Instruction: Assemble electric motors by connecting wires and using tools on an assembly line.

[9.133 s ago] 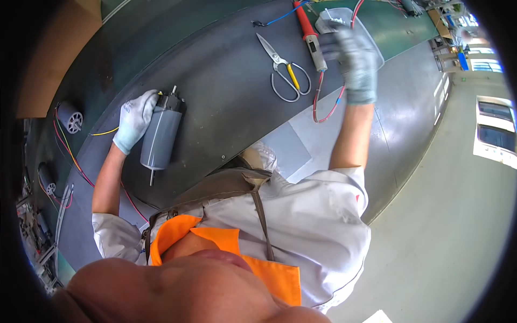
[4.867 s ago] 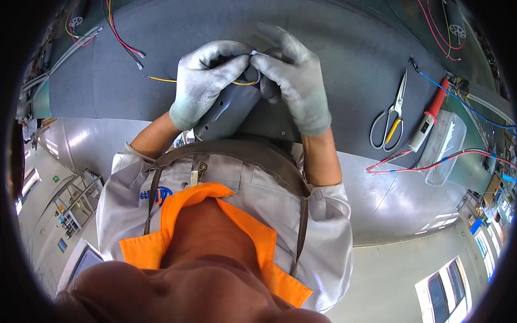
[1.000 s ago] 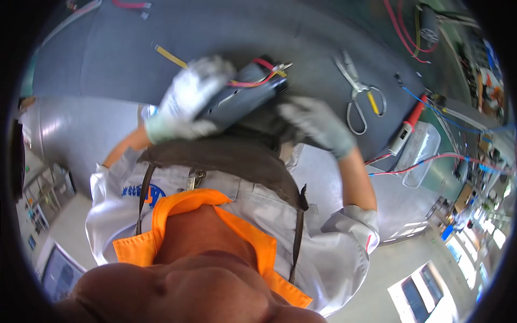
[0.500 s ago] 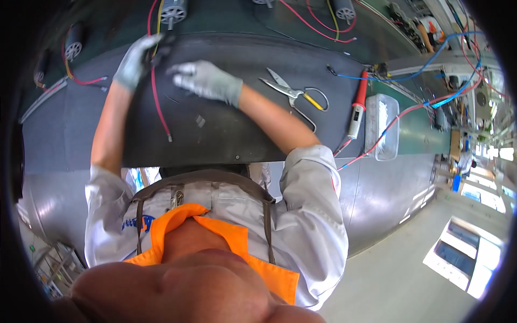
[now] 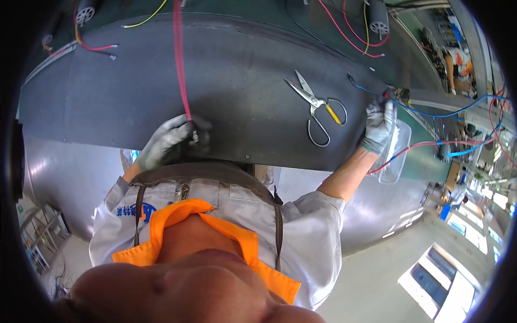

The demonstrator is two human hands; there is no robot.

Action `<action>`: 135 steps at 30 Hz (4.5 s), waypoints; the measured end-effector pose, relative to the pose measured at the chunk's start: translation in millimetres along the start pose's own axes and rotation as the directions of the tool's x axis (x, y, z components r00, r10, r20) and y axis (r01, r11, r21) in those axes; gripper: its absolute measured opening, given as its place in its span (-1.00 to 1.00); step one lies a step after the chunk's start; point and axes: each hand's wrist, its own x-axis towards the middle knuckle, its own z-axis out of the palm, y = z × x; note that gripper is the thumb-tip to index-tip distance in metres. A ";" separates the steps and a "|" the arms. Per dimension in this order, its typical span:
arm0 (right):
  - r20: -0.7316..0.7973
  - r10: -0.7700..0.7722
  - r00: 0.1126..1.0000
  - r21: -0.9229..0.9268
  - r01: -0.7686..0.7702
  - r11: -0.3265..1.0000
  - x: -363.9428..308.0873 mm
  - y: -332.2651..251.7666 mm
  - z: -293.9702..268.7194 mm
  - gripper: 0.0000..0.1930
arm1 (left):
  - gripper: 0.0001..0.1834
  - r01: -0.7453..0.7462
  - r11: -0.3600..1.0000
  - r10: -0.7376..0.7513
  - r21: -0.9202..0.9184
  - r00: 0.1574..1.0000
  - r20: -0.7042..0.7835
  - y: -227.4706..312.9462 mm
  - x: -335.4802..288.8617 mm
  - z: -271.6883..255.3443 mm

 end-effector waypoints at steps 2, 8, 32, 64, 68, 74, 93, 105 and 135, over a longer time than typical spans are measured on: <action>0.198 0.143 0.970 -0.624 0.012 0.781 -13.2 21.1 38.7 -0.67 | -0.55 -0.107 0.994 0.105 0.020 0.990 0.097 -8.1 13.5 -4.8; 0.754 0.416 0.508 -0.617 0.329 0.715 -159.2 102.9 176.5 -0.74 | -0.56 -0.432 0.895 0.445 0.105 0.880 -0.165 21.5 42.4 16.2; 0.726 0.157 0.669 -0.149 -0.070 0.986 -212.5 119.4 206.7 -0.19 | -0.76 -0.497 0.855 0.518 0.146 0.828 -0.215 22.2 61.1 45.8; 0.358 -0.094 0.929 -0.549 0.291 0.783 -100.1 14.2 106.1 -0.51 | -0.79 -0.458 0.773 0.513 -0.440 0.858 0.008 19.3 72.1 1.7; 0.616 0.236 0.752 -0.502 0.144 0.853 -67.0 55.3 194.5 -0.41 | -0.80 -0.484 0.752 0.550 -0.448 0.835 0.020 20.8 63.8 2.3; 0.744 0.401 0.535 -0.595 0.258 0.761 -62.9 118.1 315.0 -0.44 | -0.81 -0.509 0.732 0.555 -0.454 0.831 -0.036 20.1 51.8 -4.1; 0.490 -0.129 0.862 -0.750 0.341 -0.567 -93.2 11.0 63.2 -0.48 | -0.64 -0.365 0.890 0.366 -0.274 0.929 -0.048 17.2 81.4 5.6; 0.772 0.226 0.595 -0.244 -0.051 0.968 -142.3 50.1 203.6 -0.51 | -0.77 -0.226 0.513 0.815 0.828 0.430 -0.388 67.7 48.7 -78.3; 0.550 0.520 0.654 -0.808 0.260 0.528 -170.2 151.6 291.3 -0.25 | -0.47 -0.372 -0.080 0.917 0.925 0.336 0.214 78.4 122.5 -91.8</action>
